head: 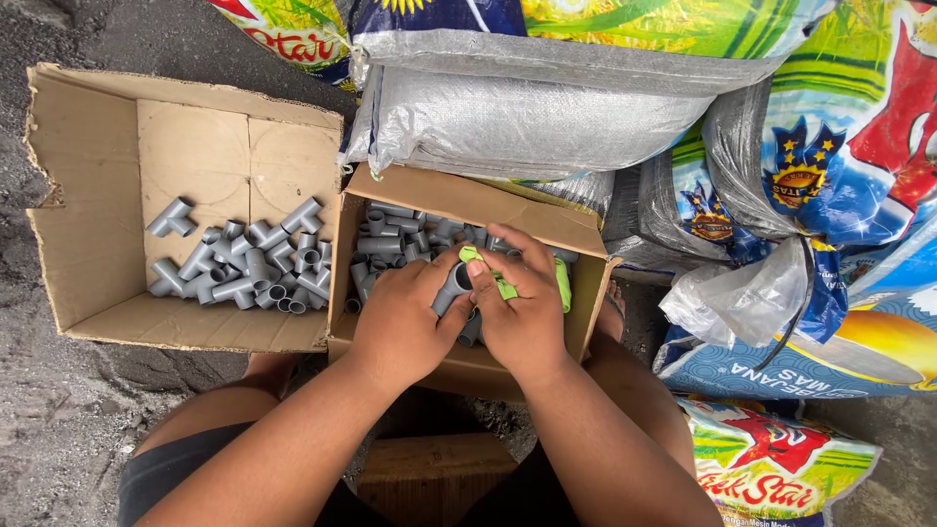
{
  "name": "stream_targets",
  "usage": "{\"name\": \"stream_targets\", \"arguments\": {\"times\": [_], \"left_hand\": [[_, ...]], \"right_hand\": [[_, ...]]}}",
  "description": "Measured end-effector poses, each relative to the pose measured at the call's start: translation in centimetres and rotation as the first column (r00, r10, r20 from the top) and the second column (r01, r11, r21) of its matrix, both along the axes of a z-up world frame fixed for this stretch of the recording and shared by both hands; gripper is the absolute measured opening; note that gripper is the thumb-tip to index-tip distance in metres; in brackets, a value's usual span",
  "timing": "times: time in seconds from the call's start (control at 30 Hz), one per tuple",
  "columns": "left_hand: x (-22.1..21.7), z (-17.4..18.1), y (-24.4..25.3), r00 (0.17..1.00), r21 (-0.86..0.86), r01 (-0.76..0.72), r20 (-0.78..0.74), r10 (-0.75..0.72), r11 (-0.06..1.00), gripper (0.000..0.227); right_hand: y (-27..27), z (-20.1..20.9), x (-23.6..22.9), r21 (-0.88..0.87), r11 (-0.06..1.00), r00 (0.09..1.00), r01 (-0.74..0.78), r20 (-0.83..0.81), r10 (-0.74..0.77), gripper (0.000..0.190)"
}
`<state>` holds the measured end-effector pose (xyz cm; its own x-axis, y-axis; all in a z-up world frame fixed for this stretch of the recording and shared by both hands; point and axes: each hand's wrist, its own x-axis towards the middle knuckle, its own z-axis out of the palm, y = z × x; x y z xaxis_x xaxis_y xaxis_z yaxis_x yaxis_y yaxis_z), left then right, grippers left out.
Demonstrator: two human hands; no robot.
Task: Cleaning PVC pipe T-joints by wiping them with a cloth and moving them between boxes.
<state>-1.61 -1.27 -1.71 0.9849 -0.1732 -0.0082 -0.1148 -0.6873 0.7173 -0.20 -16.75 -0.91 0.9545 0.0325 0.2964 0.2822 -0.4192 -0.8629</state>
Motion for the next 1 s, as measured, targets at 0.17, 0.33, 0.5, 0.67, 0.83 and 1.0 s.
{"name": "stream_targets", "arguments": {"times": [0.17,0.33,0.5,0.67,0.83,1.0], "left_hand": [[0.1,0.2,0.3,0.999,-0.009,-0.043,0.006,0.043,0.999,0.054],[0.7,0.6,1.1,0.992,0.038,-0.064,-0.110,0.068,0.997,0.059],[0.9,1.3,1.0,0.969,0.064,-0.075,-0.230,0.088,0.995,0.057],[0.3,1.0,0.1,0.973,0.027,-0.091,-0.210,0.094,0.996,0.055],[0.8,-0.4,0.5,0.973,0.087,-0.098,-0.202,0.113,0.991,0.054],[2.0,-2.5,2.0,0.979,0.277,-0.136,-0.108,0.171,0.951,0.058]], "right_hand": [[0.0,-0.5,0.3,0.082,0.991,0.986,-0.103,-0.126,0.113,0.024],[0.7,1.5,-0.6,0.011,0.956,0.933,-0.294,-0.212,0.290,0.050],[0.6,1.1,-0.9,-0.151,0.886,0.875,-0.438,-0.299,0.381,0.075],[0.0,1.2,-0.2,-0.171,0.871,0.862,-0.460,-0.322,0.392,0.081],[-0.2,-0.2,-0.1,-0.281,0.833,0.867,-0.477,-0.306,0.394,0.087],[0.2,0.0,-0.7,-0.299,0.789,0.835,-0.537,-0.318,0.448,0.095]]}}
